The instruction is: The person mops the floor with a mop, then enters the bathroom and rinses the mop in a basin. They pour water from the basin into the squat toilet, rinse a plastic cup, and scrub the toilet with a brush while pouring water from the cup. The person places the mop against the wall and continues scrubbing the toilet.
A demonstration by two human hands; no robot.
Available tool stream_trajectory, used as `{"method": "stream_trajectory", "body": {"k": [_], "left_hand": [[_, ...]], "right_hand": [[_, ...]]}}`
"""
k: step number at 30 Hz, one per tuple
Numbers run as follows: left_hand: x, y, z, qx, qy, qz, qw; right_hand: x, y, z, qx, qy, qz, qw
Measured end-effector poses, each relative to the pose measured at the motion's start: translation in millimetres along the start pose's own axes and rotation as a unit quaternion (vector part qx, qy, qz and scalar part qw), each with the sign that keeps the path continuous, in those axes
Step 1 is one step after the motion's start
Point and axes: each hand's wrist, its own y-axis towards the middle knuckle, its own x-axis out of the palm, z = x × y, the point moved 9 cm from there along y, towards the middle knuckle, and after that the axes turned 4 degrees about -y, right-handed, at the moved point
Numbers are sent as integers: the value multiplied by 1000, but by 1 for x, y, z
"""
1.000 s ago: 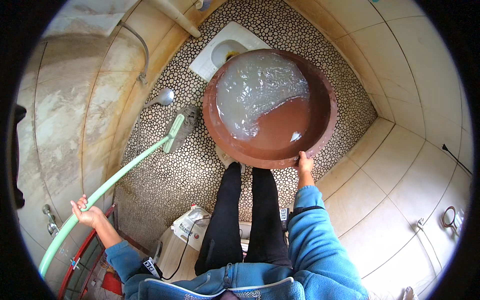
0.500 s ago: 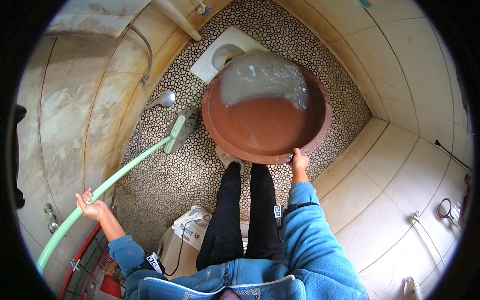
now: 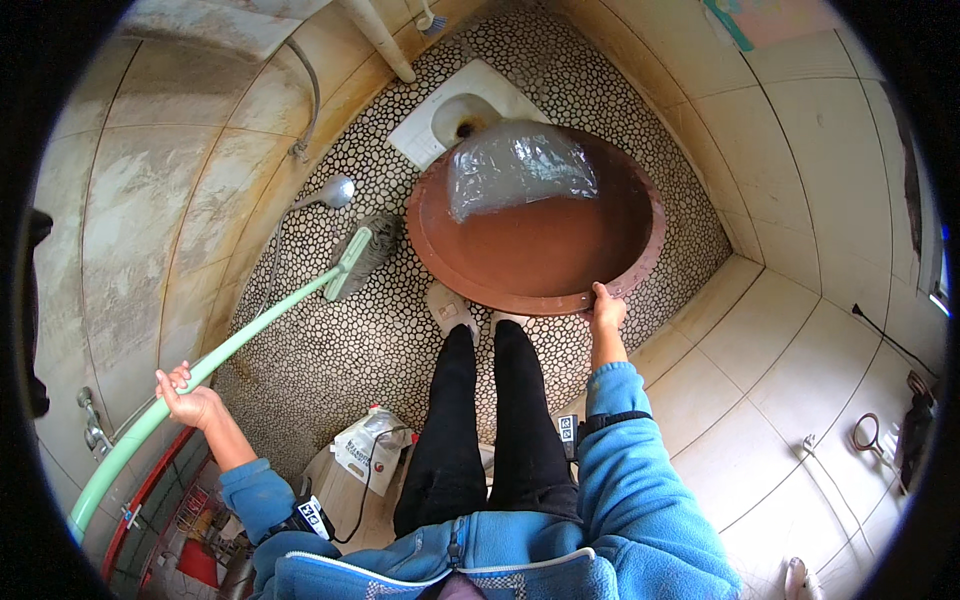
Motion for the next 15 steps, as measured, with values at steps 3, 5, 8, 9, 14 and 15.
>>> {"method": "stream_trajectory", "body": {"k": [3,5,8,9,14,15], "left_hand": [[-2,-5,2,2,5,13,1000],[-1,-6,4,11,9,11,1000],[3,-8,7,26,10,-10,1000],[1,-7,6,20,9,9,1000],[-2,-10,5,16,-5,20,1000],[0,-11,6,24,0,6,1000]], "right_hand": [[2,-1,-17,-1,-32,-14,999],[2,-5,-27,8,-24,-13,1000],[13,-20,-64,-67,1,-83,994],[15,-24,-79,-78,-8,-92,993],[36,-49,-193,-201,-60,-101,972],[43,-52,-217,-212,-115,-96,966]]}}
